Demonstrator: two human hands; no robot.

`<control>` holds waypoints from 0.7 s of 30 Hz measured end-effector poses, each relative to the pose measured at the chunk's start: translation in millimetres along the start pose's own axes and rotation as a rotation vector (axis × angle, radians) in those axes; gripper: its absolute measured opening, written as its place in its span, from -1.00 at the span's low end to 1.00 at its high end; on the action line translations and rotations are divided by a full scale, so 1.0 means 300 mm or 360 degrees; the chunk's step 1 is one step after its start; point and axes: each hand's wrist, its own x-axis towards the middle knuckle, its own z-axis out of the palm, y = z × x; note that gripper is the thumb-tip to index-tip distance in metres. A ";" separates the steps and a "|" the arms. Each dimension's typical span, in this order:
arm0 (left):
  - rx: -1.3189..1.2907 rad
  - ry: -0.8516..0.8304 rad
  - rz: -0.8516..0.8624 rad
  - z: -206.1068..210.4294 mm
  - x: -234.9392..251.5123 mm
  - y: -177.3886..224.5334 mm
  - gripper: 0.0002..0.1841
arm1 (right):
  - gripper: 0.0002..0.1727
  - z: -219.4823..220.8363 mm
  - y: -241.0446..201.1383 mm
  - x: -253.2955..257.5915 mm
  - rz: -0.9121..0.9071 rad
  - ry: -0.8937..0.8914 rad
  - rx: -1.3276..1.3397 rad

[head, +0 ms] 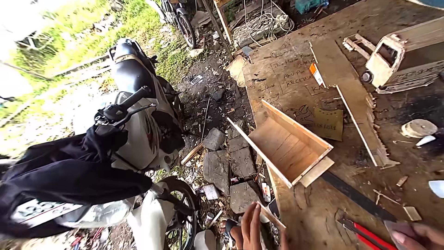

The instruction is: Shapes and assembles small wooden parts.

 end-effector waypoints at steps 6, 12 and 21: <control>-0.0582 -0.0247 0.0036 -0.151 -0.028 0.196 -0.28 | -0.40 -0.012 -0.123 0.025 -0.0283 -0.0070 -0.0803; -0.1268 -0.0596 -0.0089 -0.224 -0.001 0.290 -0.46 | -0.74 0.038 -0.416 -0.042 -0.1031 -0.0494 -0.0287; -0.1721 -0.1052 -0.0144 -0.245 0.035 0.274 -0.52 | -0.85 0.114 -0.472 -0.130 -0.1251 -0.0585 -0.0079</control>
